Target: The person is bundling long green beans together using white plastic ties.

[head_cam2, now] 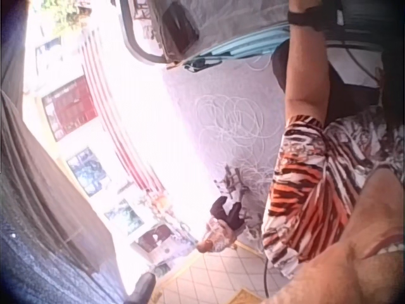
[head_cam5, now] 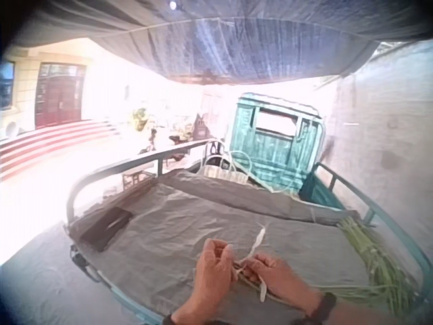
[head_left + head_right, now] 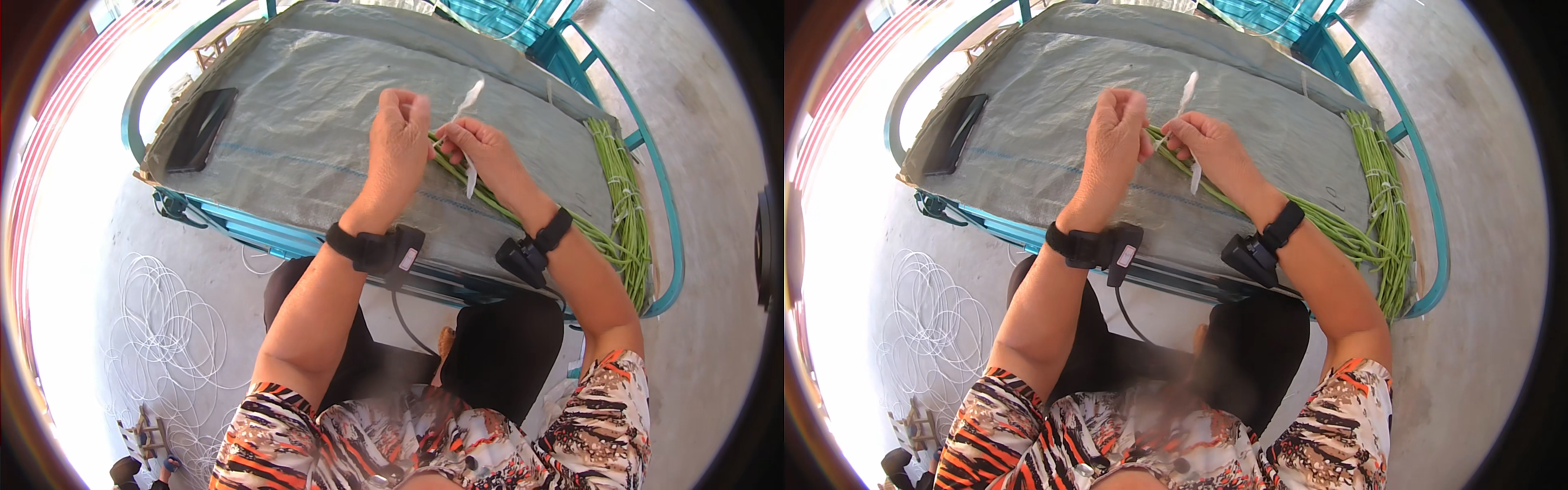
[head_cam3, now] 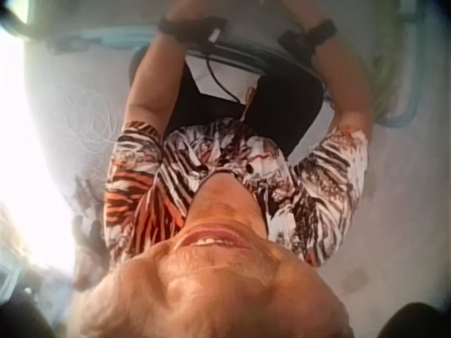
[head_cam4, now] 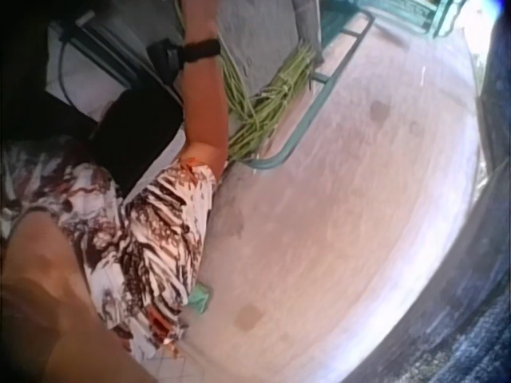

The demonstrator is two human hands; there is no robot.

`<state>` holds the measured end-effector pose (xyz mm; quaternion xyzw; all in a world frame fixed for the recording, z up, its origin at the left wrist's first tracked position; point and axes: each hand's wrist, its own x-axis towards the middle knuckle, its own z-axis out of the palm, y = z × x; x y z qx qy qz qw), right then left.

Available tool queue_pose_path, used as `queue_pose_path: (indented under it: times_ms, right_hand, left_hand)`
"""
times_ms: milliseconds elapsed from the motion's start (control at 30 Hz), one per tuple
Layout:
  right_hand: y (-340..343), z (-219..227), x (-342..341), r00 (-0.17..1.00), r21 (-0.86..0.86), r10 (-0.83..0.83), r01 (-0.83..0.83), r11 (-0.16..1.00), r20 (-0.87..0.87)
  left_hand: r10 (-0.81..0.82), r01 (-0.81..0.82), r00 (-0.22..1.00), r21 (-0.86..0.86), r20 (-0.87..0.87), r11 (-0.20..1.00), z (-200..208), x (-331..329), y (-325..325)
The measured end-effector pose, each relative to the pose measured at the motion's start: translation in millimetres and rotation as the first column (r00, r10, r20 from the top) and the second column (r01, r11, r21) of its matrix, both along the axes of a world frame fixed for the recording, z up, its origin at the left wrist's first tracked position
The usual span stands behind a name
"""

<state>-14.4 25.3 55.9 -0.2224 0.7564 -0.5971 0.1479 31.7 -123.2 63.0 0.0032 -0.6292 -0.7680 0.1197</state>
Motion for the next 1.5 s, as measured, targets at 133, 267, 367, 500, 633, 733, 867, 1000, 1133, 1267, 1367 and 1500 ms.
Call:
queue_pose_path:
  times_ms: [133,267,367,500,633,733,867,1000,1133,1267,1367,1500]
  right_hand:
    - [7.3,-2.9,-2.5,0.995,-0.091,-0.035,0.043,0.995,0.092]
    - [5.3,4.2,4.0,0.975,-0.181,-0.129,0.162,0.970,0.179]
    - [9.4,8.5,7.1,0.964,-0.219,-0.097,0.154,0.964,0.248]
    - [11.5,6.1,6.5,0.969,-0.215,-0.101,0.150,0.965,0.227]
    - [9.1,6.4,8.0,0.974,-0.218,-0.099,0.144,0.965,0.204]
    - [8.3,6.7,5.9,0.980,-0.194,-0.088,0.123,0.973,0.177]
    - [7.0,13.7,3.2,0.980,-0.110,-0.108,0.128,0.986,0.168]
    - [1.6,21.7,1.5,0.968,-0.014,-0.225,0.228,0.974,0.110]
    - [13.2,11.4,-5.7,0.947,0.082,-0.320,0.320,0.944,-0.013]
    - [25.4,5.4,-4.2,0.938,0.334,-0.265,0.329,0.883,-0.224]
    - [26.6,-1.2,8.4,0.877,0.401,-0.250,0.420,0.814,-0.410]
    - [21.7,12.3,24.5,0.893,0.543,-0.196,0.408,0.734,-0.406]
  left_hand:
    - [-0.081,0.097,0.994,-0.245,0.076,0.965,-10.5,-5.2,2.3]
    - [-0.170,0.170,0.985,-0.308,0.027,0.936,-23.7,-10.2,4.4]
    - [-0.170,0.160,0.985,-0.282,-0.014,0.946,-21.4,-9.6,6.4]
    - [-0.191,0.189,0.982,-0.231,0.016,0.954,-24.1,-11.8,5.9]
    - [-0.190,0.176,0.982,-0.344,-0.008,0.922,-21.6,-9.8,6.5]
    - [-0.135,0.025,0.973,-0.500,-0.186,0.866,-32.8,-15.2,8.1]
    - [-0.132,0.003,0.971,-0.537,-0.201,0.843,-40.6,-20.7,8.8]
    - [-0.099,0.002,0.983,-0.529,-0.155,0.849,-38.5,-20.5,10.1]
    - [-0.101,0.115,0.992,-0.197,0.081,0.974,-28.3,-15.1,13.4]
    - [-0.117,0.131,0.984,-0.106,0.132,0.986,-30.3,-19.2,8.0]
    - [-0.140,0.145,0.984,-0.034,0.111,0.989,-33.5,-21.5,6.5]
    - [-0.166,0.169,0.979,-0.022,0.116,0.985,-37.1,-22.7,2.3]
